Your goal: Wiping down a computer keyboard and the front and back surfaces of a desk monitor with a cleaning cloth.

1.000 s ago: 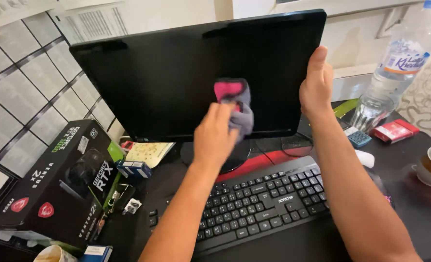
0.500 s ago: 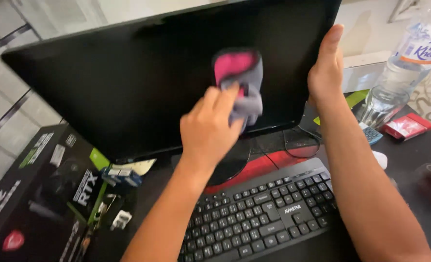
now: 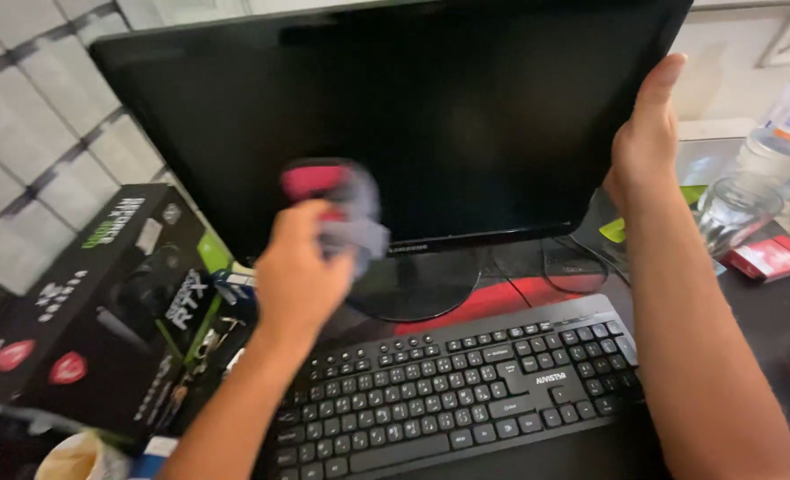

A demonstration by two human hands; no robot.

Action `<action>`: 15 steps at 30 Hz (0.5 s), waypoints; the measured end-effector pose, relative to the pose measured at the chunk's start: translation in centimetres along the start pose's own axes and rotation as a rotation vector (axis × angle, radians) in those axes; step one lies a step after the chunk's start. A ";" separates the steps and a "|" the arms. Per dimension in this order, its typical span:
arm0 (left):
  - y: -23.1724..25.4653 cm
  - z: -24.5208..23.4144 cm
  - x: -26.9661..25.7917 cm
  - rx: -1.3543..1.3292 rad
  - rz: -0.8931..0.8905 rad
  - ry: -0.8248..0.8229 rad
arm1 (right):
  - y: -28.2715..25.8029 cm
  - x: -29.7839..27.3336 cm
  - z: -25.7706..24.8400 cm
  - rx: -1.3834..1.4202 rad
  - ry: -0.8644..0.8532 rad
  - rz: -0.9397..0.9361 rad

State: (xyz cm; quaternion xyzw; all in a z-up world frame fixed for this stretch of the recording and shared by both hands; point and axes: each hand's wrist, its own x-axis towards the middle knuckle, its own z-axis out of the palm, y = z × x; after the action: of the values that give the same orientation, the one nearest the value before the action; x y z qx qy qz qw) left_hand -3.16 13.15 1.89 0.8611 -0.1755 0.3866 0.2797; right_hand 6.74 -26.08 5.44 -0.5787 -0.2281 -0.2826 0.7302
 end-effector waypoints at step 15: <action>0.0 -2.5 2.4 -0.163 -0.128 0.471 | -4.1 -0.8 3.3 0.157 -0.014 0.177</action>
State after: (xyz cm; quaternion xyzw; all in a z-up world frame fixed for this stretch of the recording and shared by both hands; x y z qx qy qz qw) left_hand -3.04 14.49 5.07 0.7312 -0.0811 0.5426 0.4054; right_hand 3.34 -23.45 8.60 -0.5394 -0.2029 -0.1942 0.7938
